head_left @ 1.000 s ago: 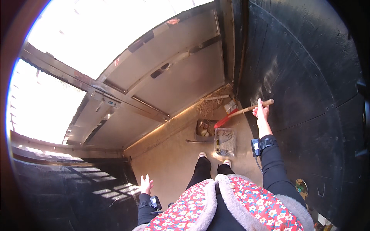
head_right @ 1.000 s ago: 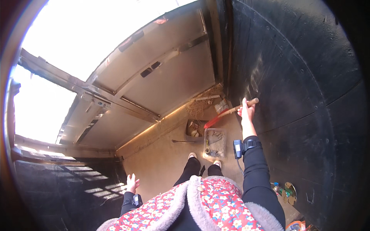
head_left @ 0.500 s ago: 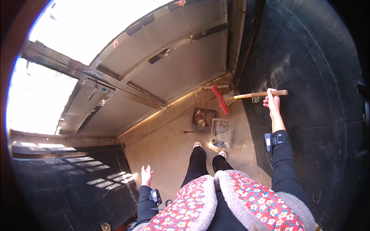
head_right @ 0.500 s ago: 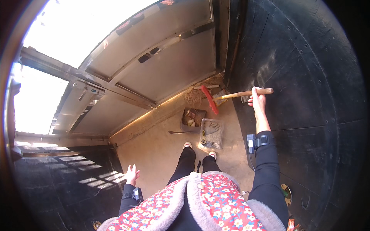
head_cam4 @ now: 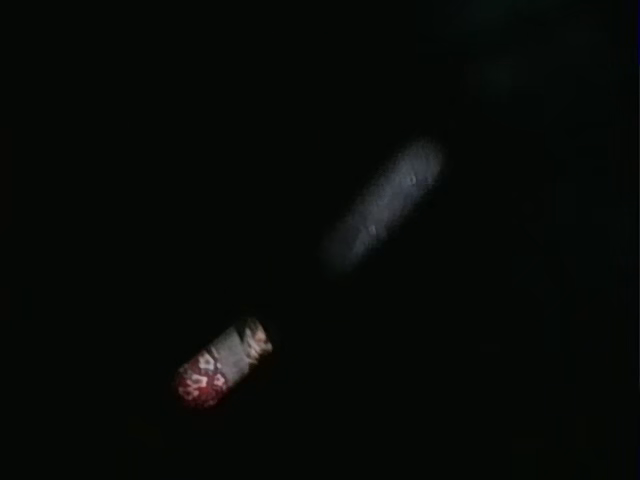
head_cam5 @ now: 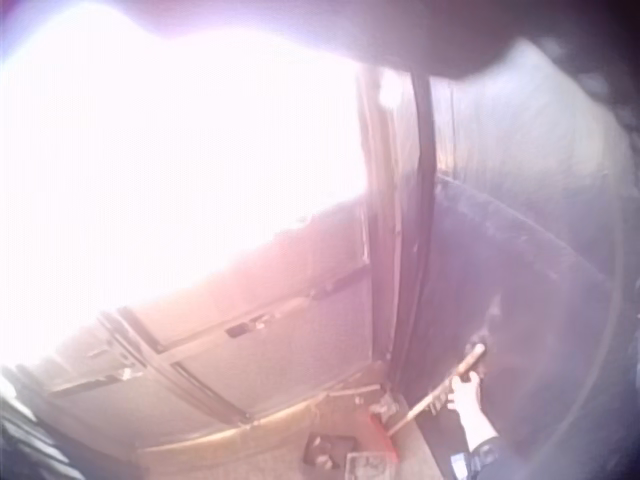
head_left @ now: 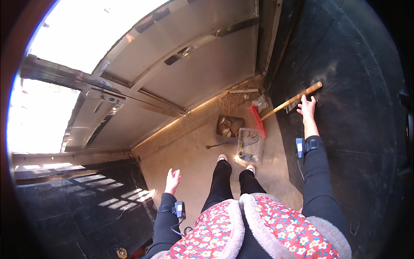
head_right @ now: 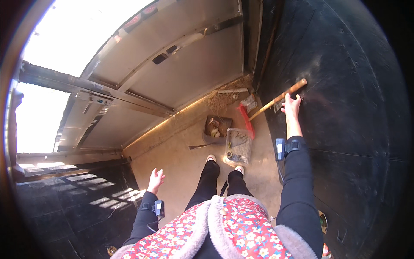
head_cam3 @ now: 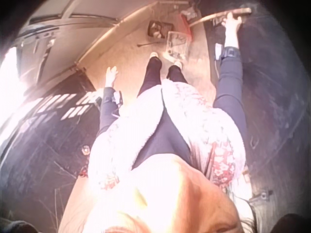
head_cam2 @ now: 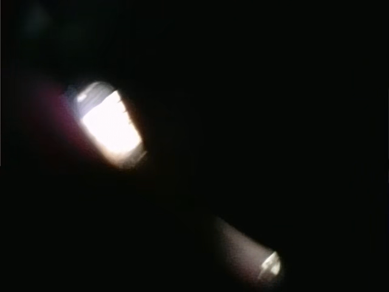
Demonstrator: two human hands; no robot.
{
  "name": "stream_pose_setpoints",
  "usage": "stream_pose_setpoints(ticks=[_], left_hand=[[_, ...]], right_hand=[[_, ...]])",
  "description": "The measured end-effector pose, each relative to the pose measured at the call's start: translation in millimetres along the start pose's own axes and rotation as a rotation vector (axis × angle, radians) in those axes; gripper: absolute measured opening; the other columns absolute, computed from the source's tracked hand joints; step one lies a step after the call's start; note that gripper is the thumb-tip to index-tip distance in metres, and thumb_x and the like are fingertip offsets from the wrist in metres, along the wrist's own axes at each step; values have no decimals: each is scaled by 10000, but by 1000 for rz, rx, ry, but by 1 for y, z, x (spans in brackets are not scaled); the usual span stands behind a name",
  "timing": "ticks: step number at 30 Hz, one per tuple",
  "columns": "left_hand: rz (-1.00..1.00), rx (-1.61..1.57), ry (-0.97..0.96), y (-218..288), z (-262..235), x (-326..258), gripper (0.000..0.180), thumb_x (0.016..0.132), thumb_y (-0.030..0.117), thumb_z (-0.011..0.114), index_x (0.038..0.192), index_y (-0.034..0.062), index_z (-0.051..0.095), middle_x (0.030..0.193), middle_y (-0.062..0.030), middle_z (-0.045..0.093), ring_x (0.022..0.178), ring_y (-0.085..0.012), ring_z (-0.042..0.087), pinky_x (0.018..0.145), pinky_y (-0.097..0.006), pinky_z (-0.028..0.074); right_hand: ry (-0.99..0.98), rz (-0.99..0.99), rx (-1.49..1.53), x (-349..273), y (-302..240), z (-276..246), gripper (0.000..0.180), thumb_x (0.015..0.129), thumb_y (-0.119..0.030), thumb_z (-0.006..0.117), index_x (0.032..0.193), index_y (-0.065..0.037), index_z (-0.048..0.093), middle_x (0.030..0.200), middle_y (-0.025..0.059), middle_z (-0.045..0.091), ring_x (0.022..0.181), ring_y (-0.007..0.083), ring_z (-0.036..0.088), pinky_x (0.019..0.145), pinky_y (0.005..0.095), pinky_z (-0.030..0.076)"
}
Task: The person sweeps debris into a dustpan using a broom, then carries the dustpan outside and returns. Later, the person opens a washing machine, removes a pink shirt and a red garment, and hangs each on a hanger.
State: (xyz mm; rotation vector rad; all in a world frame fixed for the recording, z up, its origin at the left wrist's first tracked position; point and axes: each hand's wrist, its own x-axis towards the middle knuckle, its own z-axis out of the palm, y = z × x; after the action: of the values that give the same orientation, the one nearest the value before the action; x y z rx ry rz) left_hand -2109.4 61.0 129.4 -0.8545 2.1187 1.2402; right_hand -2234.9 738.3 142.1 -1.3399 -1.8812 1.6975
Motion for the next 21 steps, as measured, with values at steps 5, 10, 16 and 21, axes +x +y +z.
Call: stream_pose_setpoints(ticks=[5,10,16,21], left_hand=[[99,8,-195,19,72,39,961,883,366,661,1494,27,1,1483,-246,296,1262,-310,461,954,-385,450],[160,-2,-356,30,147,91,1048,856,304,706,1483,16,-83,1498,-299,213,1400,-343,251,1121,-378,271],[204,-383,-330,51,198,147,434,977,182,540,1360,33,402,1267,-134,536,1116,-188,551,923,-301,467],[279,-289,-273,85,129,192,291,1035,264,381,972,18,523,960,-85,642,744,-155,646,687,-268,508]], right_hand=[[-126,22,15,-52,85,17,659,927,-220,602,1461,-81,242,921,46,590,620,101,572,448,244,481],[-385,398,-204,-141,183,4,452,950,-160,545,1371,-70,408,856,38,585,577,100,556,450,255,471],[-370,653,-326,-217,245,13,368,945,-141,548,1305,-87,493,888,62,625,585,122,572,483,280,496],[-273,757,-478,-230,268,80,347,923,-129,572,1265,-90,530,863,69,641,577,132,581,480,294,487]])
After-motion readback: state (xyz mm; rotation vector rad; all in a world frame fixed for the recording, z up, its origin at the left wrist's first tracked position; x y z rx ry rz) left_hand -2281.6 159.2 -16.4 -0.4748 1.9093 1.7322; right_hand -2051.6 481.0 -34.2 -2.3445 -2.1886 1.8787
